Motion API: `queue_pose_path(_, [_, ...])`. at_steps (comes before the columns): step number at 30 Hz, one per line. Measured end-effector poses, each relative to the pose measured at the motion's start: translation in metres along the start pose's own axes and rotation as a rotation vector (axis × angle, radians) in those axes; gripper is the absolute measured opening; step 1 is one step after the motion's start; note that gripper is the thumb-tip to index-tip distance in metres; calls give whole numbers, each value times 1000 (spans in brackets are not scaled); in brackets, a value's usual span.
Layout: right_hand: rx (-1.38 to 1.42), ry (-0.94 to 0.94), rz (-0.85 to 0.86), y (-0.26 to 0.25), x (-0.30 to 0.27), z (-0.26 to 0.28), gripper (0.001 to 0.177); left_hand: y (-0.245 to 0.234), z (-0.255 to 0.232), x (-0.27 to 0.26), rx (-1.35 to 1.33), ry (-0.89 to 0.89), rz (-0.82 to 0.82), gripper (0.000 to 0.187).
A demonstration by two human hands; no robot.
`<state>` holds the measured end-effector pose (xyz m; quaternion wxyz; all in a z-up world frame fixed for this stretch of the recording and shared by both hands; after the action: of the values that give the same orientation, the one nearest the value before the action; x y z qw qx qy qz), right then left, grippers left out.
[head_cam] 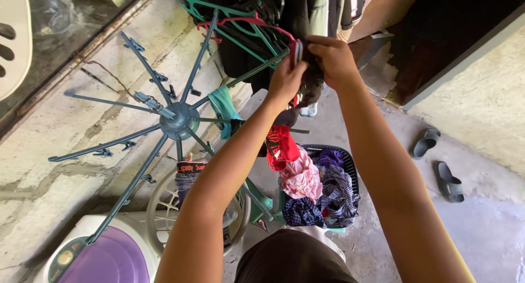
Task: The person hangs various items of clothing, including underwear and shirts, on a circular drying rack and hangers.
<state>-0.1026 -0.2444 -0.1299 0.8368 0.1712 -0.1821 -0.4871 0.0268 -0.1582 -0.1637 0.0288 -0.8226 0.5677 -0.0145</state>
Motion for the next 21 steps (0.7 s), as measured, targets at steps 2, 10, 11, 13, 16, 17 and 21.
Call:
queue_pose_path(2, [-89,-28,30,9,22,-14,32,-17,-3,3,-77,-6,-47,25])
queue_pose_path(10, [-1385,-603,594,60,61,-48,36,-88,40,19,-349,-74,-231,27])
queue_pose_path(11, [-1377,-602,603,74,52,-41,36,-99,42,16,-346,-78,-241,27])
queue_pose_path(13, [-1528,-737,549,97,34,-24,46,-118,46,10,-238,-115,-287,32])
queue_pose_path(16, [-1557,-894,463,83,31,-32,33,-135,32,-7,200,-195,-341,39])
queue_pose_path(17, [-1555,-870,473,78,15,-28,33,-139,30,-19,200,-217,-338,39])
queue_pose_path(21, [-1209,-964,373,33,-53,-6,25,-114,-30,-80,911,-105,-323,47])
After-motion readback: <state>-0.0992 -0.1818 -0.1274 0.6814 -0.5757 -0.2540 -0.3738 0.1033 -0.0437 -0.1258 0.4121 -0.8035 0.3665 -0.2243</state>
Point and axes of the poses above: each hand's wrist, its own x-axis towards the middle knuckle, its own y-axis out of the palm, z = x × y, the point moved 1 cm from there along x, towards the middle knuckle, and after that the axes turned 11 degrees about -y, right-handed, at the moved point
